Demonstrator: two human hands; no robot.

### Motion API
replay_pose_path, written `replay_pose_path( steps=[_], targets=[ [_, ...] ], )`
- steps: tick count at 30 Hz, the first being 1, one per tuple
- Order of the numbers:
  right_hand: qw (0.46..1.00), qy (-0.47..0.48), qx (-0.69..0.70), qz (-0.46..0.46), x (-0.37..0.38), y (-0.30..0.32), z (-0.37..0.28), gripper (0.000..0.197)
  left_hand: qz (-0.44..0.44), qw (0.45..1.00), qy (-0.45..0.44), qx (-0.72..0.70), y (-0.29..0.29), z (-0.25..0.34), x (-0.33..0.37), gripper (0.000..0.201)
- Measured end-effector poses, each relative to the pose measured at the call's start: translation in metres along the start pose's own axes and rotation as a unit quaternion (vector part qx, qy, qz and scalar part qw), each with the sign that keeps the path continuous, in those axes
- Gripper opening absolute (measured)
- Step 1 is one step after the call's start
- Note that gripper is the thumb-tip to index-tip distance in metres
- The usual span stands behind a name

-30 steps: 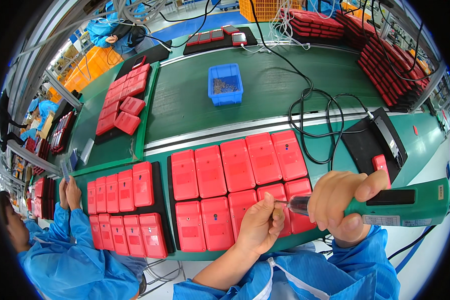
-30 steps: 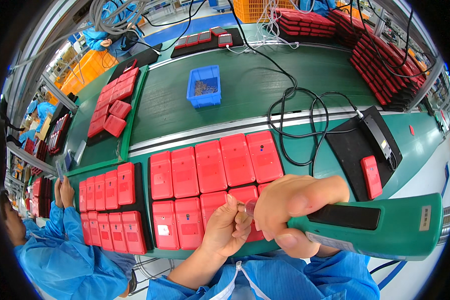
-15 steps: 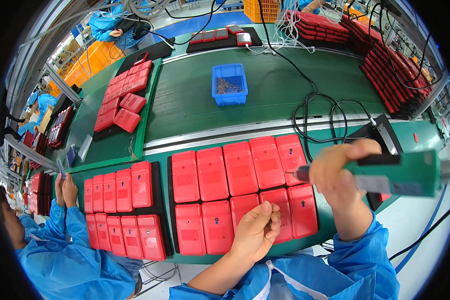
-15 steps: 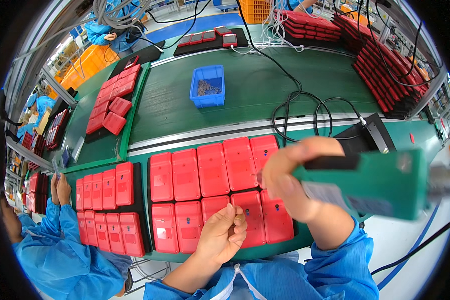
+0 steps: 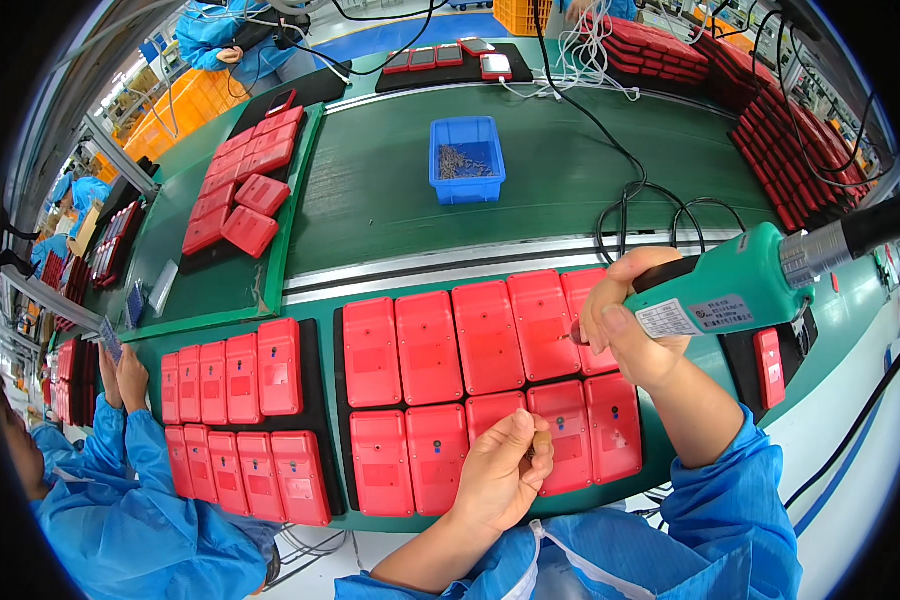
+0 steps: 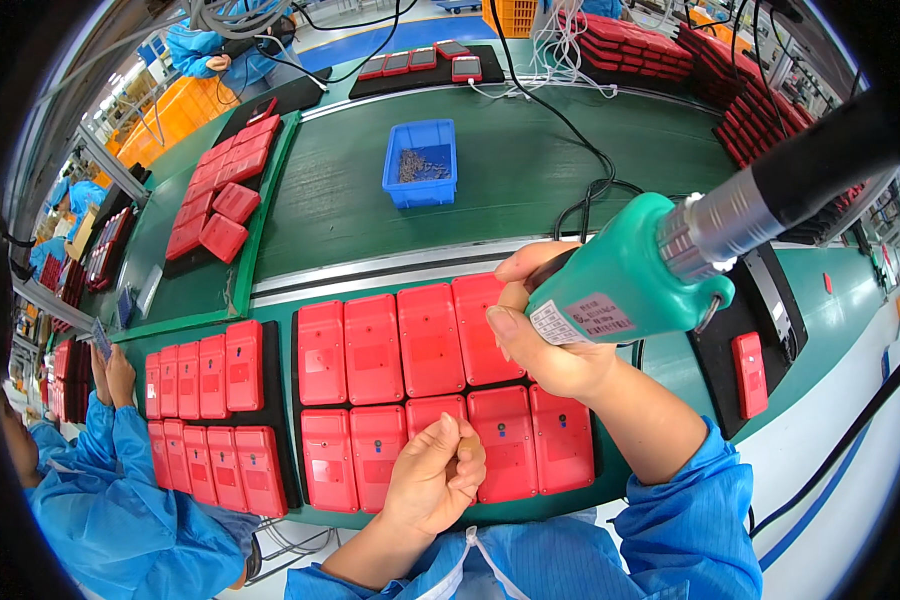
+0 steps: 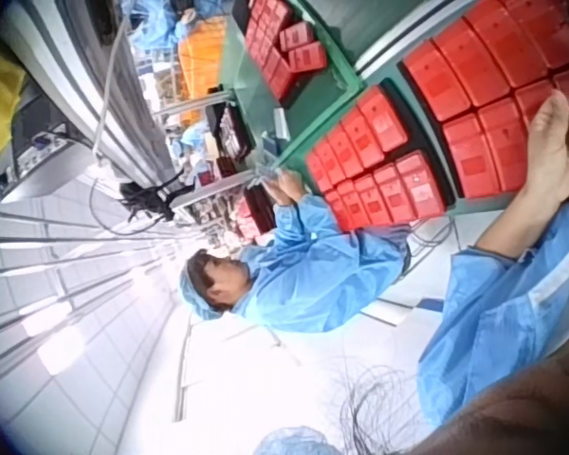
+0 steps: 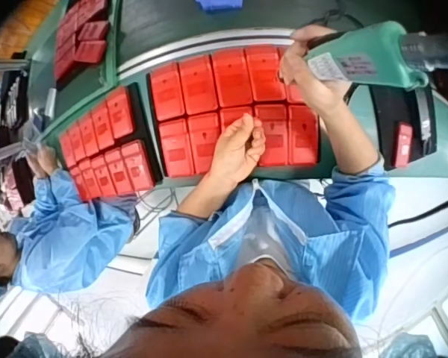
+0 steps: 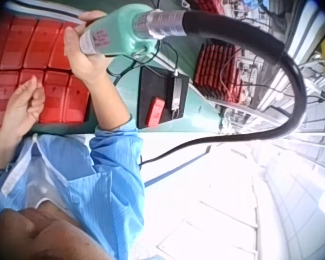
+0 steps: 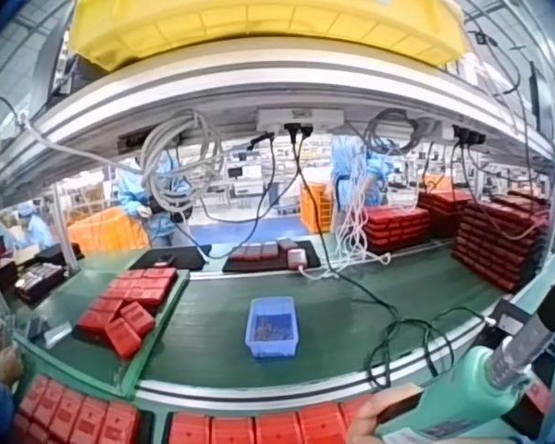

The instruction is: The person fastens screws into the back panels of red electronic devices using an electric screwdriver, working on an assembly line.

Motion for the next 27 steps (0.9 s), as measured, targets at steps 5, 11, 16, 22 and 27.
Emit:
replay_pose_path(
  steps=[5, 11, 16, 22, 27],
  targets=[
    [1.0, -0.014, 0.011, -0.002, -0.001, -0.001, 0.003, 0.03, 0.001, 1.0, -0.004, -0.011, 0.004, 0.0, 0.001, 0.031],
    [1.0, -0.004, -0.006, -0.005, -0.001, -0.003, 0.005, 0.03, -0.033, 0.999, -0.002, -0.026, 0.001, 0.001, 0.0, 0.025],
    [1.0, 0.007, -0.019, -0.011, -0.002, -0.005, 0.006, 0.03, 0.012, 1.0, -0.014, 0.004, 0.003, 0.003, 0.001, 0.021],
    [0.999, -0.047, 0.018, 0.01, -0.003, -0.005, 0.015, 0.028, 0.012, 1.0, -0.014, -0.005, 0.004, 0.004, 0.002, 0.021],
    [0.993, -0.105, -0.052, 0.034, -0.002, -0.005, 0.028, 0.024, 0.0, 0.999, 0.001, -0.035, 0.004, 0.006, 0.005, 0.023]
  ],
)
Point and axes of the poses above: each hand's wrist, its own x-axis towards the middle knuckle, its own y-axis out of the back of the hand, z = x × y, the point moved 8 cm from there along x, towards the middle knuckle, and after that the axes turned 14 degrees about -x, right-handed, at the moved point
